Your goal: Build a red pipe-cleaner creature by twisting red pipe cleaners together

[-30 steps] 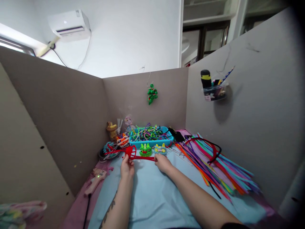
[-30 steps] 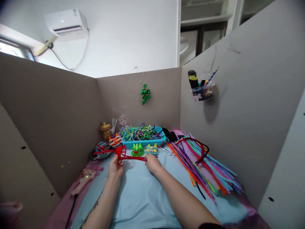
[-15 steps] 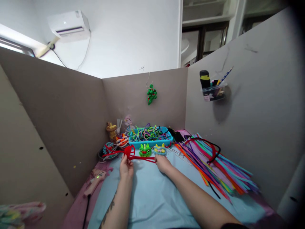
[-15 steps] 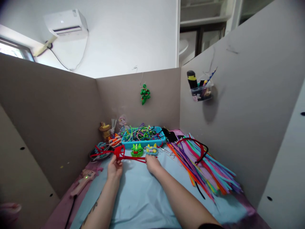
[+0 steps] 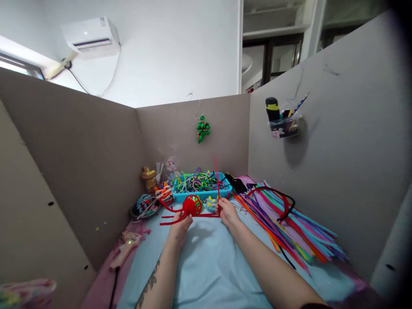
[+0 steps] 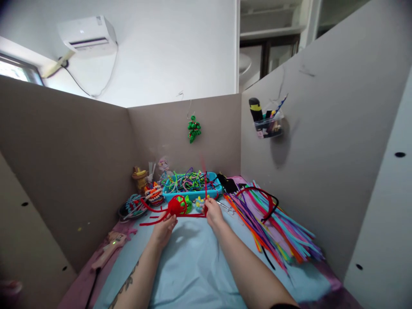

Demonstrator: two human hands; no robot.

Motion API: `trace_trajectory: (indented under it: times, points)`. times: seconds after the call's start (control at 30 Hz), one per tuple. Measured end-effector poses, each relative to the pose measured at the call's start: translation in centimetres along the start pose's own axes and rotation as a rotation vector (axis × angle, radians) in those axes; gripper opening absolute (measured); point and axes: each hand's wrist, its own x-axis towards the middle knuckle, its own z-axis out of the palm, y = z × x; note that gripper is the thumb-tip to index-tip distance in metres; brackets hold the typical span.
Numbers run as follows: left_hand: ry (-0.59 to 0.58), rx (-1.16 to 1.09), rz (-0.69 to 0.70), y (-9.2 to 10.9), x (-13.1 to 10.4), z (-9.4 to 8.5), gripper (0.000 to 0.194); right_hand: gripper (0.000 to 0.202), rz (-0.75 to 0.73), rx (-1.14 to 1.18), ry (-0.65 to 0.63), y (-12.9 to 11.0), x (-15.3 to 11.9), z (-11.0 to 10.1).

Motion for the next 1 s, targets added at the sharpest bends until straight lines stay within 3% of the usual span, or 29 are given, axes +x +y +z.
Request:
trace_trajectory:
  times: [0.2,0.47,0.67,0.77,0.87,1.0]
  points:
    - [-0.034,0.090,-0.033,-0.3,0.3,-0.3,0.040,0.034,-0.053,0.187,-0.077,-1.3,-1.4,1.2]
    - [0.075,0.027,-0.042,-0.3,0.8,-0.8,0.042,0.028,-0.188,-0.209,-0.180,-0.7,-2.2,1.5]
    - [0.213,-0.090,-0.073,-0.3,1.5,-1.2,0.031,0.018,-0.068,0.036,-0.254,-0.9,-2.6,1.8]
    - [0.230,-0.137,-0.088,-0.2,1.5,-1.3,0.025,0.024,-0.062,0.176,-0.231,-1.7,-2.3,1.4]
    - [0.235,-0.153,-0.089,-0.3,1.6,-1.5,0.023,0.029,-0.224,0.072,-0.164,-2.6,-1.8,0.5]
    - [0.232,-0.150,-0.089,-0.5,1.8,-1.7,0.024,0.021,-0.619,-0.473,-0.021,-3.8,-1.6,-1.2]
